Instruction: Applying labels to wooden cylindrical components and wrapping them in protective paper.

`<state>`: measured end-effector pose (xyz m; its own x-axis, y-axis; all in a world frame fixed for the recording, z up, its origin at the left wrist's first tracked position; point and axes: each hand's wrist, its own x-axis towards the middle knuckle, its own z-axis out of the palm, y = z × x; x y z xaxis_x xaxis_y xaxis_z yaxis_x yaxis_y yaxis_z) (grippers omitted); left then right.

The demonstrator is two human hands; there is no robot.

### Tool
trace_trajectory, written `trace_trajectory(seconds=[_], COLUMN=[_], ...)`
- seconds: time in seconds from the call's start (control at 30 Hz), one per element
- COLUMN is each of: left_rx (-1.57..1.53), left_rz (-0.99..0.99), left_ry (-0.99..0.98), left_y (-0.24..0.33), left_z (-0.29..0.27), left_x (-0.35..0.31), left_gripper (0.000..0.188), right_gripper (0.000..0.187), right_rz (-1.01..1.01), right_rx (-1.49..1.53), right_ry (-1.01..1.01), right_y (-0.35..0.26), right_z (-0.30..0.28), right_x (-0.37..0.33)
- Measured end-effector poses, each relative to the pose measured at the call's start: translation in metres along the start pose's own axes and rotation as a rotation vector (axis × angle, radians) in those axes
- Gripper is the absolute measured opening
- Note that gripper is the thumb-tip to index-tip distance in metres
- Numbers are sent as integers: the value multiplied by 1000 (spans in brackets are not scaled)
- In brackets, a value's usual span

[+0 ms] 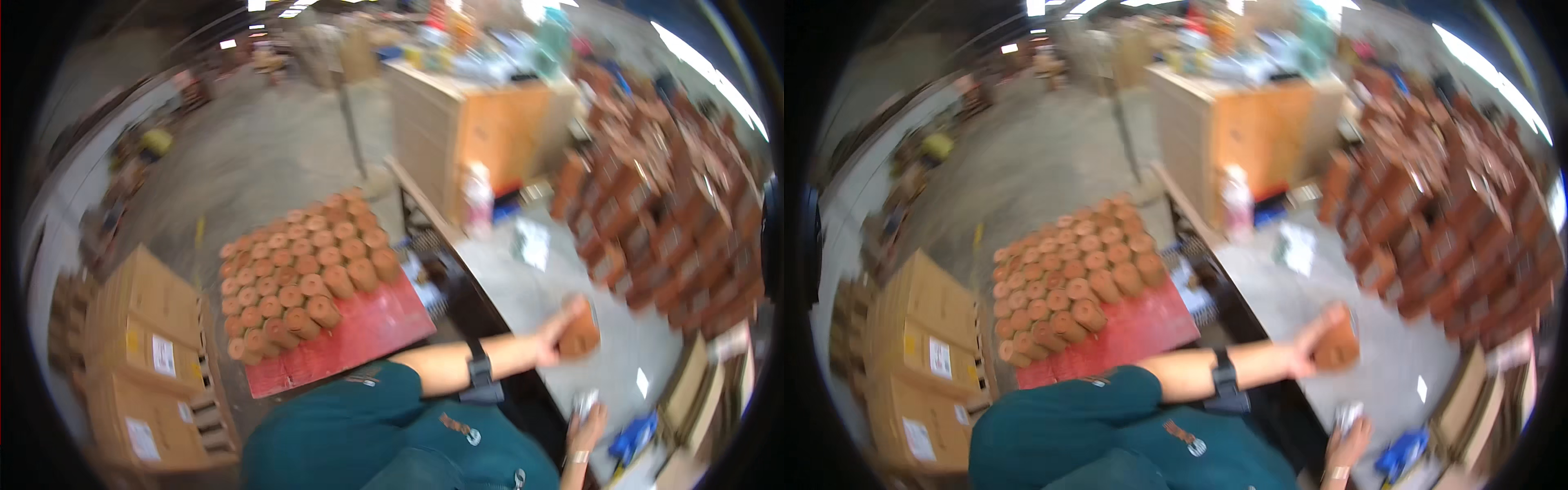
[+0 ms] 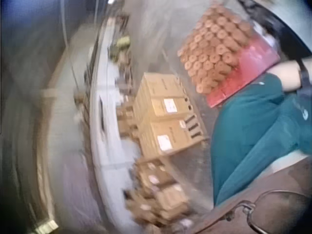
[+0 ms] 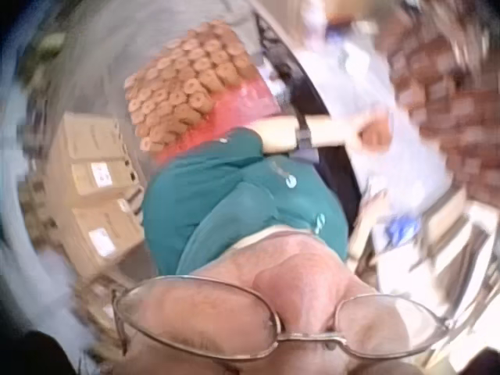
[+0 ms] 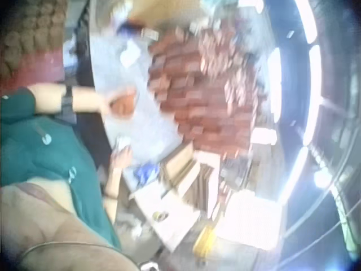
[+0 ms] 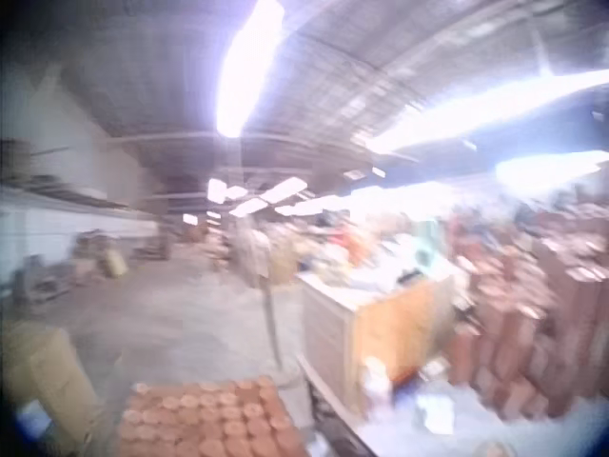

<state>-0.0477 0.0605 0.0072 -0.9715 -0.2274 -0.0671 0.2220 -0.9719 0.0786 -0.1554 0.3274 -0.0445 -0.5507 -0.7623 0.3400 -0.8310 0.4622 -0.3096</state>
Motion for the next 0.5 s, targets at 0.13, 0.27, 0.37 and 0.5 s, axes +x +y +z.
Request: trace_trajectory(seconds=[0.13,0.27,0.37,0.5], left_rx=[32,33,108,153], left_rz=[-22,-52,-48,7], left_ry=[157,259,377,157], left_y=[25,30,6,4], left_z=[23,37,61,51], left_x=[-22,-22,-20,-31], left_gripper=[57,63,62,63], right_gripper=[23,37,36,34], right_rz=[58,-105,-237,-481], right_rx=[266,464,390,414], right_ry=[0,433,503,365], right_y=[-10,-109,-142,-170], right_z=[-9,-67,-68,-56], right_x=[45,108,133,131])
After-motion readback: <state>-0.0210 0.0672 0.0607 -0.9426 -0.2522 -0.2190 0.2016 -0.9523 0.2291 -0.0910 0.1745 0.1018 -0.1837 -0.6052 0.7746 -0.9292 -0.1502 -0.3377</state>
